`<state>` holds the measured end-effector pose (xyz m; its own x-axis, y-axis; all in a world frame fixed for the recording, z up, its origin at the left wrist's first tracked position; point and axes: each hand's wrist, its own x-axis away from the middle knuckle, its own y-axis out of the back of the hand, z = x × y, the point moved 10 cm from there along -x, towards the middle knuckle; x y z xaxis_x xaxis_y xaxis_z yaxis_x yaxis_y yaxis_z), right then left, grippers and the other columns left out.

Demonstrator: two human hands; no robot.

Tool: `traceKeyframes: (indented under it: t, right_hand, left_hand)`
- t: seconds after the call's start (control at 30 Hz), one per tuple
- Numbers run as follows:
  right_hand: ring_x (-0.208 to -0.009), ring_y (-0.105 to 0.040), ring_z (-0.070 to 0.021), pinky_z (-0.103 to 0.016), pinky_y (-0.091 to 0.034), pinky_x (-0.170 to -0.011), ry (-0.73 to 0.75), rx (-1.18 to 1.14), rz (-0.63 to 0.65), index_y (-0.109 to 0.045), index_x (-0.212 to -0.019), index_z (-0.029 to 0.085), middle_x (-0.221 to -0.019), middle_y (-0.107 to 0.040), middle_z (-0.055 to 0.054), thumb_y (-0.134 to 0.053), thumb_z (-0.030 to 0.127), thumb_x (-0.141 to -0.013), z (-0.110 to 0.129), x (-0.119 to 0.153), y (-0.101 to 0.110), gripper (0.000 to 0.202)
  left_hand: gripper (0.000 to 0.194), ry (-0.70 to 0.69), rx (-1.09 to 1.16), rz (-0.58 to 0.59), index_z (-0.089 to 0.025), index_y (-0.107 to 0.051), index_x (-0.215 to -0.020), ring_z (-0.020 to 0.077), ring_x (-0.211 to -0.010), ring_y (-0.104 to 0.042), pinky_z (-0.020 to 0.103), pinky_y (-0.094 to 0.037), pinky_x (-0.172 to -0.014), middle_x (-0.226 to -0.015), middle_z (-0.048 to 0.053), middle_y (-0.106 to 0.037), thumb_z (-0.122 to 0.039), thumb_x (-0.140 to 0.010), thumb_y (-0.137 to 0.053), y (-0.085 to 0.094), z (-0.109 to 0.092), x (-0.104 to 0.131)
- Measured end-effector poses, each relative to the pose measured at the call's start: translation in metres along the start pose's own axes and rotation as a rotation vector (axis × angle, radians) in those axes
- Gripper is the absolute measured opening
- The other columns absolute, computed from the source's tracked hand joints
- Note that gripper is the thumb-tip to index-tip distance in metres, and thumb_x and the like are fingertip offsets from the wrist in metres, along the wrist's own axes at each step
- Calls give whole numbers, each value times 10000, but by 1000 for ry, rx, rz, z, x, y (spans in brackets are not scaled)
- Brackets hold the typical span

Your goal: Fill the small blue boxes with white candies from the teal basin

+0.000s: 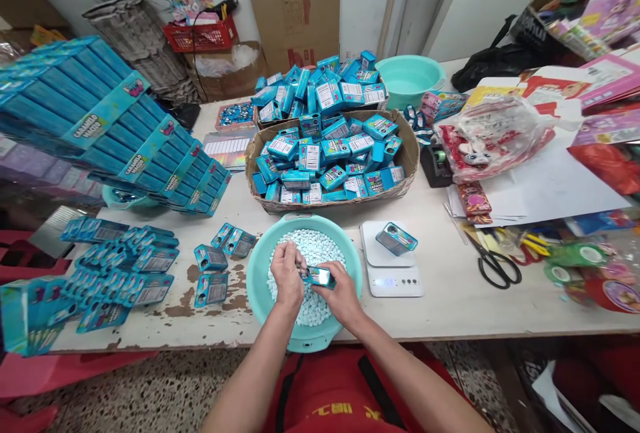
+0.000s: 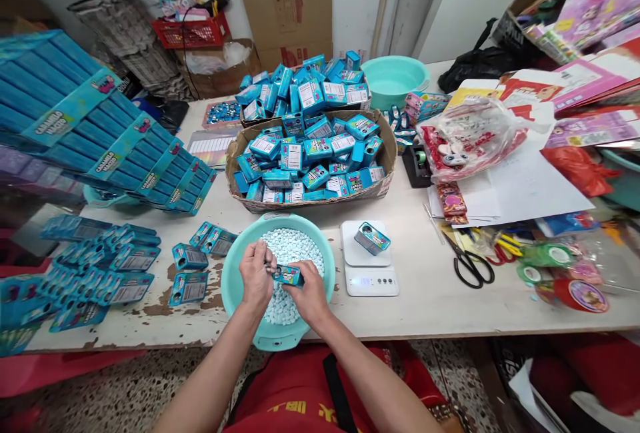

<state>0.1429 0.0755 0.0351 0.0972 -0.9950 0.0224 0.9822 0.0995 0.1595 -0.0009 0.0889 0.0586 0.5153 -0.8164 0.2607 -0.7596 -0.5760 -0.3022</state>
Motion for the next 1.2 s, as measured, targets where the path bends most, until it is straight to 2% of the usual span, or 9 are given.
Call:
traceKeyframes:
  t: [0.13,0.33,0.43,0.63,0.77,0.83,0.93,1.07,1.2]
  right_hand:
    - [-891,-600,-230,-370,-476,-819,-44,-77,-18,-640,-888,223,-902,-624,-27,-740,227,-632,-3,2,10,275]
    - [-893,-604,-211,-331,-483,-819,-36,-195,19,-639,-919,228,-931,-606,-24,-783,287,-622,16,25,55,336]
    - [-864,-610,-207,-323,-495,-788,-90,-185,28,-640,-920,234,-933,-606,-27,-784,278,-629,11,48,89,328]
    - [-824,-623,-221,-311,-519,-726,-215,-56,-163,-660,-873,224,-885,-616,-37,-776,284,-620,-25,91,166,285]
    - [-815,-627,-222,-332,-524,-744,-269,-29,-323,-652,-885,214,-908,-629,-44,-757,326,-631,-43,99,193,297]
    - [-800,-624,-219,-343,-521,-742,-293,-32,-418,-629,-918,209,-892,-639,-38,-754,355,-629,-53,95,202,347]
    - [-780,-610,-211,-356,-506,-745,-309,-41,-528,-599,-956,198,-852,-642,-24,-772,393,-594,-70,73,211,445]
    - [-817,-592,-223,-397,-479,-792,-249,-18,-559,-601,-943,180,-874,-631,-36,-792,428,-542,-86,21,211,509]
    - [-855,-579,-232,-432,-456,-839,-201,55,-536,-608,-933,175,-907,-601,-44,-775,459,-538,-90,-15,208,514]
  left_hand:
    - [321,28,-42,-36,-193,-438,-703,42,-371,-337,158,-232,-361,-508,-86,-374,-463,-746,-606,19,5,-15]
    - [183,-61,-1059,271,-198,-590,-772,247,-887,-591,324,-455,-723,-852,70,-637,-271,-640,-693,25,22,-40]
    - [190,-229,-1251,512,-207,-625,-930,279,-1024,-563,393,-413,-882,-1061,102,-634,-242,-744,-606,-33,35,-27]
    - [463,-656,-1321,1119,-269,-513,-1200,272,-1189,-450,406,-381,-951,-1273,73,-519,-137,-761,-578,-213,89,43]
    - [291,-578,-1464,1239,-207,-556,-1076,254,-1010,-559,362,-441,-837,-1098,88,-576,-186,-786,-572,-244,121,52]
    - [276,-565,-1475,1091,-193,-537,-1069,234,-953,-578,333,-456,-790,-1054,85,-574,-263,-805,-571,-229,102,38]
    - [348,-666,-1346,729,-204,-498,-1116,205,-951,-581,296,-462,-775,-1033,67,-579,-350,-812,-581,-172,27,11]
    - [404,-781,-1345,266,-189,-503,-1145,201,-940,-591,300,-458,-806,-1028,78,-611,-395,-806,-582,-50,-88,-5]
    - [489,-469,-1737,-171,-132,-502,-1187,286,-968,-582,363,-464,-737,-1108,147,-589,-447,-814,-506,90,-129,-26]
